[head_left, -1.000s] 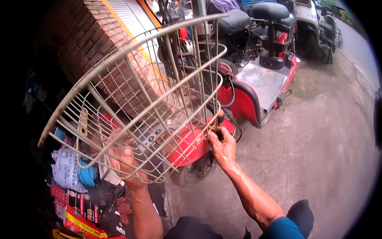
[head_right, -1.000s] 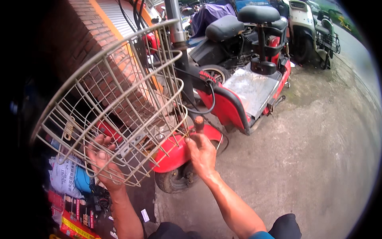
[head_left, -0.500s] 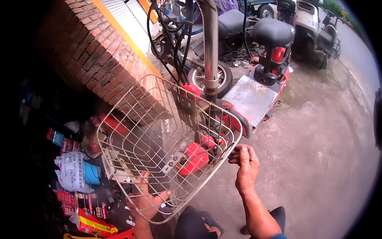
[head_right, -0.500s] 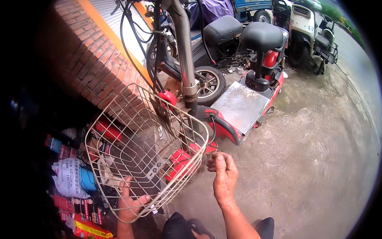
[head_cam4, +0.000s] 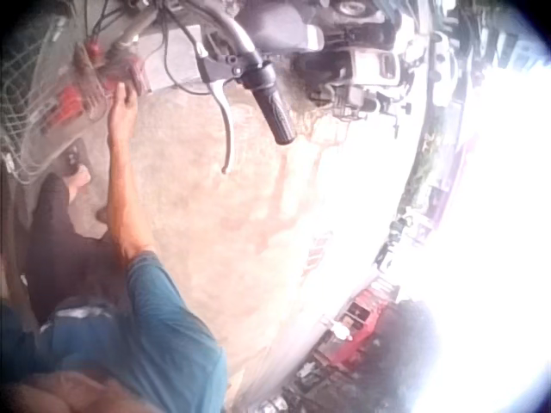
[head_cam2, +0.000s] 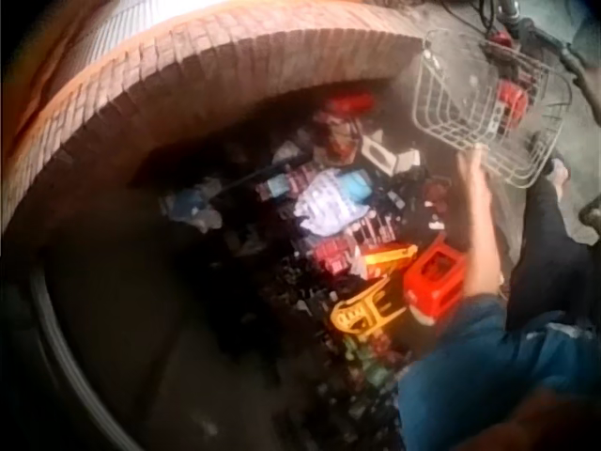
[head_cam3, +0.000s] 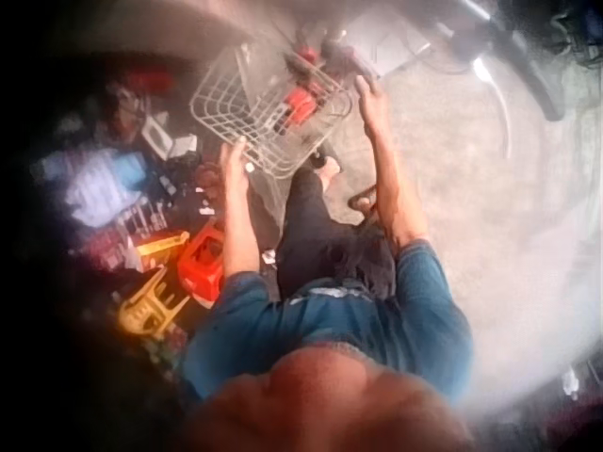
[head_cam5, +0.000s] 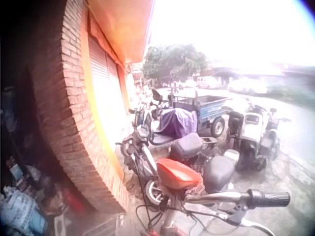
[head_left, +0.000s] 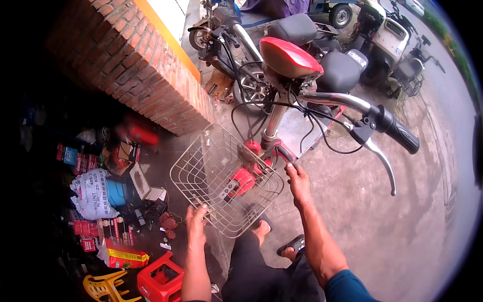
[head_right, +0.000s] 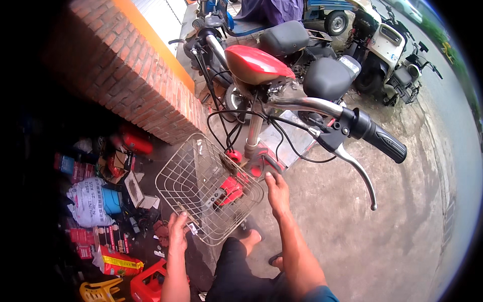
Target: The person welds a metal frame using a welding torch, then positions a metal sheet onto the frame with assistance from another person. Finally, the person attaches a wire basket to the front of a red scooter.
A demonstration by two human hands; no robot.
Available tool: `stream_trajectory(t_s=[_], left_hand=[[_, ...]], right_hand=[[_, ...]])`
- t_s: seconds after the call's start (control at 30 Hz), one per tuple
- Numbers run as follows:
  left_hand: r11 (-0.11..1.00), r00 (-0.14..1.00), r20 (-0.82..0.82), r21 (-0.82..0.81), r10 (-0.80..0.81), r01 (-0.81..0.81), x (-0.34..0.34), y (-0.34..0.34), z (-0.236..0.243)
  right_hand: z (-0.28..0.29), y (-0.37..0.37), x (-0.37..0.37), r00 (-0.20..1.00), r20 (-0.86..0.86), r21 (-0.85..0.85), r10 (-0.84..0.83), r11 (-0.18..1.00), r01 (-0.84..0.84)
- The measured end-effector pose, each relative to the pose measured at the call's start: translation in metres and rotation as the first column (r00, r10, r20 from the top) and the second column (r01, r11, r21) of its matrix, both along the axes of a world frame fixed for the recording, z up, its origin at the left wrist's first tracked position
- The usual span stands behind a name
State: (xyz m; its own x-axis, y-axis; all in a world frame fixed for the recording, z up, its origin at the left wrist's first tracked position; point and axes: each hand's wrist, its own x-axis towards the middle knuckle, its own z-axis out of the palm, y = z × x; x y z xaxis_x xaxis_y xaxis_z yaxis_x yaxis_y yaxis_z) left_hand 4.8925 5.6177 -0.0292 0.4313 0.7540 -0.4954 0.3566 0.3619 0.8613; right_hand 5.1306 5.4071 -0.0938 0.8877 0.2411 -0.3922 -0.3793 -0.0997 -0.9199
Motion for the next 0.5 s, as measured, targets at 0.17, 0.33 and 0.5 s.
stream_trajectory(t_s=[0.17,0.33,0.5], left_hand=[[0.981,0.996,-0.077,-0.189,0.038,-0.052,-0.005,0.05,-0.043],[0.975,0.985,-0.106,-0.165,0.134,-0.15,0.009,0.037,-0.044],[0.972,0.981,-0.161,-0.189,0.107,-0.137,0.015,0.039,-0.024]], right_hand=[[-0.013,0.057,0.071,0.856,-0.307,0.09,0.417,0.908,-0.41],[-0.067,0.081,0.082,0.774,-0.576,0.104,0.262,0.963,-0.249],[-0.059,0.092,0.068,0.694,-0.665,0.402,0.277,0.916,0.019]])
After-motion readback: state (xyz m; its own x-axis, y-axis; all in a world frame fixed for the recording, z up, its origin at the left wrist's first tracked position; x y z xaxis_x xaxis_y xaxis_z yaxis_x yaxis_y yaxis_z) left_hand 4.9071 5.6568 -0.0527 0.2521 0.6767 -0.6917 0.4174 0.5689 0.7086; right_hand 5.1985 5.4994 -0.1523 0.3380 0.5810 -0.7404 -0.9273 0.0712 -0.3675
